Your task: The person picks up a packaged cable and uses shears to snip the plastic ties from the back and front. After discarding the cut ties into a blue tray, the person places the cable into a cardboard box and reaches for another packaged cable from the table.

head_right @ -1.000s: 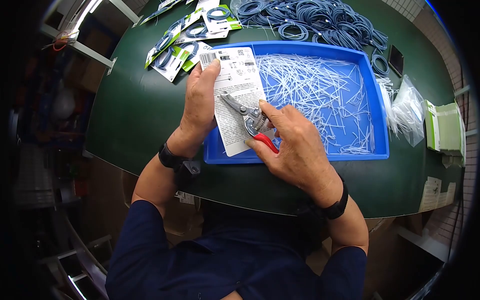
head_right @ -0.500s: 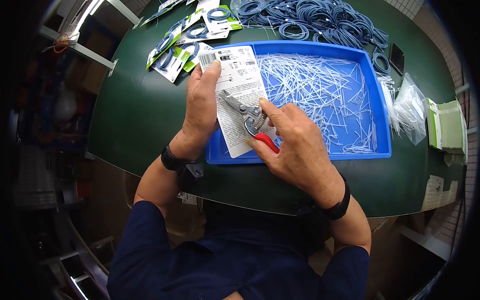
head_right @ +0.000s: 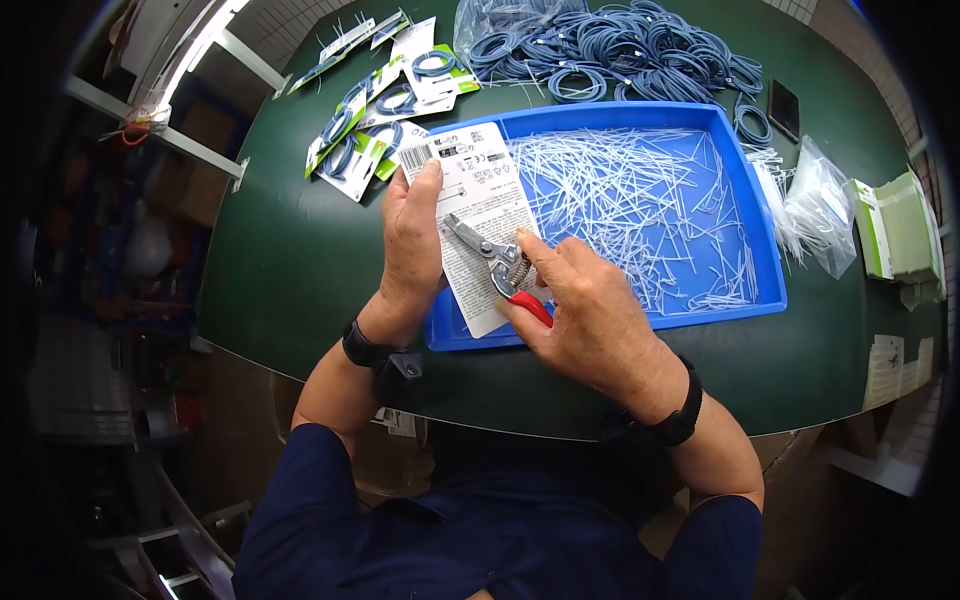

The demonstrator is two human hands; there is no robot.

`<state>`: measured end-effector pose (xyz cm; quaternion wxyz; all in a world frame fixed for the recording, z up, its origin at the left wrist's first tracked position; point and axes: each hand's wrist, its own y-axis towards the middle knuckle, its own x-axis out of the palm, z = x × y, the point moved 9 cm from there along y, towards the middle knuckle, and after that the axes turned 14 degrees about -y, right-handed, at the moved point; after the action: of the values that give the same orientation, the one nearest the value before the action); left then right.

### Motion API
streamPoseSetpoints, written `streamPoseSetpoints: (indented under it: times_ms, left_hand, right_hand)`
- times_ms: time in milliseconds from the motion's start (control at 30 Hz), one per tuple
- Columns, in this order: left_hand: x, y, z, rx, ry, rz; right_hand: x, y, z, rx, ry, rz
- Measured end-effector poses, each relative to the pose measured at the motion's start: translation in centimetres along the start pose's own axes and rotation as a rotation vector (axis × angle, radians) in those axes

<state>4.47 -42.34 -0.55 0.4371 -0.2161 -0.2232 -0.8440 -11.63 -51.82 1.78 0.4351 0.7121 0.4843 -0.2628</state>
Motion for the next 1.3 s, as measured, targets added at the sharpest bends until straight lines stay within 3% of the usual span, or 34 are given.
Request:
streamPoseSetpoints:
  times_ms: [333,567,733,800,867,967,1067,1300]
  left_hand:
    - [1.2,0.1,0.9,-0.018,0.018,-0.067]
    - [2.5,0.7,1.7,-0.265,0.022,-0.246]
    - [0.5,2.1,2.3,-0.18,-0.009,-0.227]
    - [-0.8,2.7,2.5,-0.189,-0.234,-0.09]
    - [-2.5,3.8,2.0,-0.19,-0.335,-0.016]
    - [-2.9,3.9,1.7,-0.262,-0.74,-0.648]
    - [-1.2,2.4,1.5,-0.319,-0.717,-0.576]
    - [1.9,0.7,0.2,-0.429,-0.688,-0.625]
  right_hand:
    - [-0.8,-0.2,0.6,0.001,0.06,0.071]
    - [-4.5,0.7,3.0,0.022,0.133,0.28]
    - [-5.4,0.5,4.7,0.091,0.35,0.419]
    - [-5.4,0.4,4.8,0.092,0.431,0.47]
    - [-5.2,0.3,4.5,0.097,0.393,0.398]
    - [-4.4,0.7,3.0,0.075,0.335,0.253]
    - [-2.9,0.8,0.4,-0.02,0.241,0.09]
    - [-2.4,0.8,-2.6,-0.117,0.191,0.077]
